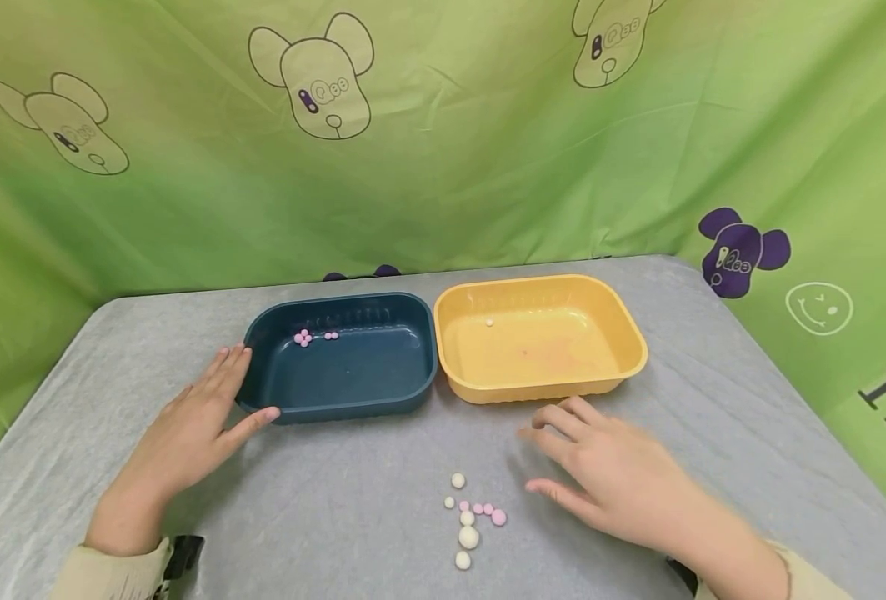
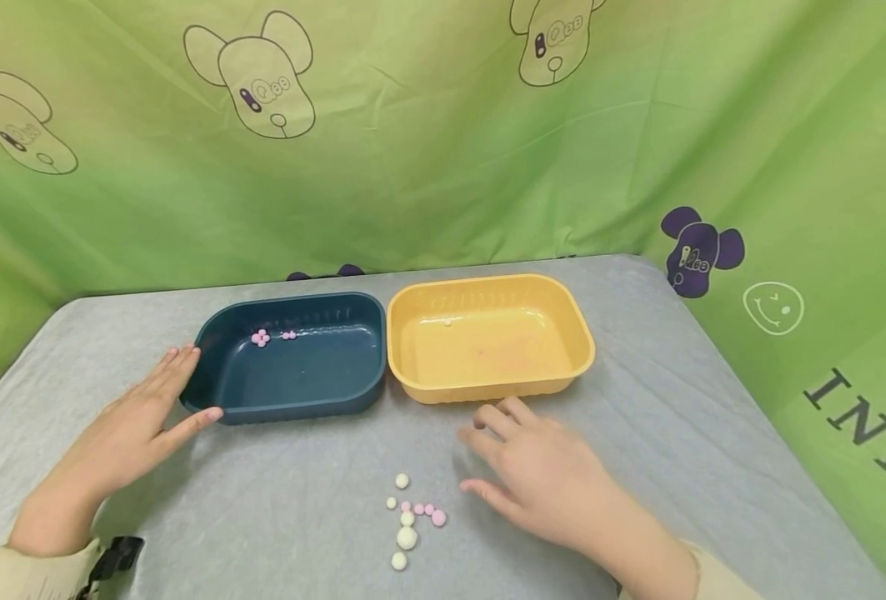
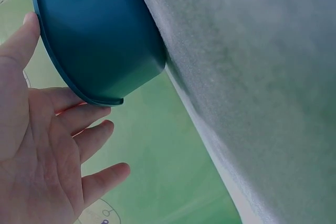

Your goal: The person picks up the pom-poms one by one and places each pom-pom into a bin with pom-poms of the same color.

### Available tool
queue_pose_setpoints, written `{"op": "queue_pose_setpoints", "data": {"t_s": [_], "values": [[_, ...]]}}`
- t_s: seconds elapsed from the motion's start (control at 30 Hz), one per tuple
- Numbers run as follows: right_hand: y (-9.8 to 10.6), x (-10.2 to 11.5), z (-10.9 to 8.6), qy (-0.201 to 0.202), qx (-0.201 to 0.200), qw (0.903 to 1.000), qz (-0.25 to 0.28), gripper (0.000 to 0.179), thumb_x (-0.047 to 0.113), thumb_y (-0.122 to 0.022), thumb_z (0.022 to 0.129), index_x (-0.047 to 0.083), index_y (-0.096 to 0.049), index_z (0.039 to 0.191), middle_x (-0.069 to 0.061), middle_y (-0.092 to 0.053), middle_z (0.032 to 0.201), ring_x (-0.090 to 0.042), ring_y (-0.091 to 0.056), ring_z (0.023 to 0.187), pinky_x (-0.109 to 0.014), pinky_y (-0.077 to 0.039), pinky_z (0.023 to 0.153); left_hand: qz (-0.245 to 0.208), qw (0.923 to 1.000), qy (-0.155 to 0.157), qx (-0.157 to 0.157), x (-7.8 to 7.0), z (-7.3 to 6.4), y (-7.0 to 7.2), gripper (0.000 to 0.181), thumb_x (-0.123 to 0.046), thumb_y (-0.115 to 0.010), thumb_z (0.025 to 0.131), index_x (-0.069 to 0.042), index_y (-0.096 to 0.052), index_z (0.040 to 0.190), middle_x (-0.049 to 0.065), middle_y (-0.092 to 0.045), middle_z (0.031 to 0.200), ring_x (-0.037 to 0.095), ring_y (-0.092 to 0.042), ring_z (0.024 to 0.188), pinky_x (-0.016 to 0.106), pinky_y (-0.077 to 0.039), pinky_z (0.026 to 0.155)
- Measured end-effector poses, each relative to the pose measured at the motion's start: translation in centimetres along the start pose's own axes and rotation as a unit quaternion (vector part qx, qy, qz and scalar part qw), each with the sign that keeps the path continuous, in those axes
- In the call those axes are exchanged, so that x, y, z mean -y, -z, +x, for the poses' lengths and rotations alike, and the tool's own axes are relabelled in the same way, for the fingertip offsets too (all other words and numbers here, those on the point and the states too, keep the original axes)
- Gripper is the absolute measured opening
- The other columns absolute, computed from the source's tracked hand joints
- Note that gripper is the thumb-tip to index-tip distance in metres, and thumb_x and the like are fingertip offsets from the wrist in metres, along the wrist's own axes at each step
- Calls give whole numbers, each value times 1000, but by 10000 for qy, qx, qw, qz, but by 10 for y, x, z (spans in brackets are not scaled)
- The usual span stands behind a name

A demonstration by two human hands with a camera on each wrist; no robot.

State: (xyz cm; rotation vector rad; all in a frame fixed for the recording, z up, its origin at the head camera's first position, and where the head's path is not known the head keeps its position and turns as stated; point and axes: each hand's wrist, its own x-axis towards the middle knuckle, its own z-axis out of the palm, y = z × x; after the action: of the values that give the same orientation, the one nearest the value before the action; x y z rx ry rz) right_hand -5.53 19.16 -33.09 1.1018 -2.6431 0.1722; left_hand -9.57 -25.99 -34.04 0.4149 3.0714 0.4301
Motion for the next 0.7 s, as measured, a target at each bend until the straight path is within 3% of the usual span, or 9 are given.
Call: {"op": "queue_pose_setpoints", "data": {"t_s": [0.2,0.37,0.7], "values": [[-5,5,1,329,196,9986,355,29,43,-74,85,20,-70,103,12,-60,104,-8,-53,95,-31,-52,70,-97,9999,-34,10,0,0,1,91,-57,-51,98,2,-16,157,25,-19,163,42,-16,152,65,-26,114],[-9,7,3,583,307,9959,617,28,42,-76,84,22,-69,102,14,-59,104,-7,-52,96,-30,-52,74,-167,9998,-39,66,-1,-1,1,91,-57,-50,99,3,-14,157,25,-17,164,43,-15,152,64,-25,115],[-14,14,5,458,1096,9907,665,26,47,-74,84,27,-69,101,16,-58,104,-7,-51,97,-28,-47,67,-167,9997,28,187,-1,0,2,92,-59,-48,99,2,-11,158,23,-13,165,42,-13,153,64,-24,116]]}}
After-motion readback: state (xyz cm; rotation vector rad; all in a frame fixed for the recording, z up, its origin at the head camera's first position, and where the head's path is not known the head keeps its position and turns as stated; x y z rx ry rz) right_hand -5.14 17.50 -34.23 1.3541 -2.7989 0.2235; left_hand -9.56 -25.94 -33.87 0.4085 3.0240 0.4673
